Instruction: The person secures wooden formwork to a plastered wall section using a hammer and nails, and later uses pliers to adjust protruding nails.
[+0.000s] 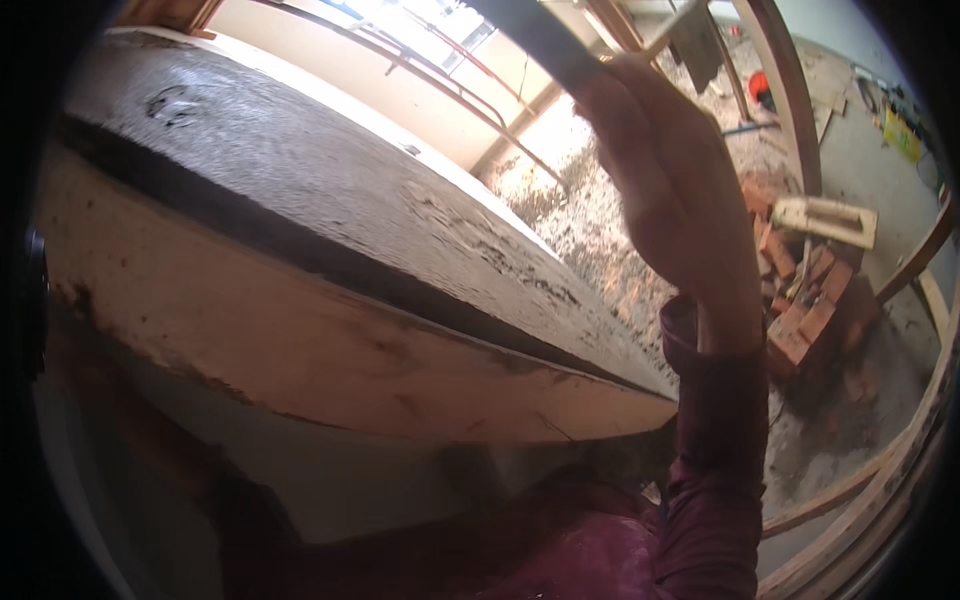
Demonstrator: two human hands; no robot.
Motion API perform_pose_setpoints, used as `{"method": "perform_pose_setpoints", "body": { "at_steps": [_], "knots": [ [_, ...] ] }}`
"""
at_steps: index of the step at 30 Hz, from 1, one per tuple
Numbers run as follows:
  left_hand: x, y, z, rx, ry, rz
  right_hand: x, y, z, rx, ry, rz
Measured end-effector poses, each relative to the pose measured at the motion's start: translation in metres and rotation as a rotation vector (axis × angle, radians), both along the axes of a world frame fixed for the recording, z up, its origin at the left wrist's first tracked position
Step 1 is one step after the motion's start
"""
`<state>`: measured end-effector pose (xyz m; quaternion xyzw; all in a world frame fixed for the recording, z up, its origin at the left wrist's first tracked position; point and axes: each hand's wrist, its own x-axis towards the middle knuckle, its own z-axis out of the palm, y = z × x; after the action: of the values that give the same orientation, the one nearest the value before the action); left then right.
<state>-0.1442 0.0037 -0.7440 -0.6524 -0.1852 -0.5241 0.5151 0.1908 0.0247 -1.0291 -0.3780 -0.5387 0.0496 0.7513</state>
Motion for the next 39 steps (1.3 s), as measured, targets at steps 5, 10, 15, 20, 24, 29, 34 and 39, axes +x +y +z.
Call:
{"method": "perform_pose_setpoints", "body": {
  "at_steps": [5,10,15,20,24,29,34,39],
  "knots": [
    [-0.001,-0.017,-0.199,-0.447,-0.002,-0.152,-0.003,-0.044,-0.129,-0.493,0.376,-0.032],
    [0.015,-0.022,-0.250,-0.574,0.035,0.029,-0.019,-0.059,-0.216,-0.765,0.296,-0.210],
    [0.021,-0.006,-0.264,-0.588,-0.283,0.079,-0.035,-0.082,-0.269,-0.969,0.492,-0.066],
    [0.029,-0.006,-0.267,-0.647,-0.281,-0.007,-0.029,-0.094,-0.315,-1.058,0.628,0.003],
    [0.049,-0.018,-0.265,-0.573,-0.301,0.258,-0.037,-0.102,-0.369,-1.121,0.717,-0.060],
    [0.019,-0.017,-0.260,-0.423,-0.140,0.579,-0.051,-0.109,-0.416,-1.309,0.991,0.073],
    [0.016,-0.018,-0.274,-0.585,-0.084,0.202,-0.054,-0.094,-0.409,-1.257,0.669,-0.018],
    [0.010,-0.026,-0.295,-0.681,-0.187,-0.045,-0.042,-0.020,-0.290,-0.763,0.279,0.091]
  ]
}}
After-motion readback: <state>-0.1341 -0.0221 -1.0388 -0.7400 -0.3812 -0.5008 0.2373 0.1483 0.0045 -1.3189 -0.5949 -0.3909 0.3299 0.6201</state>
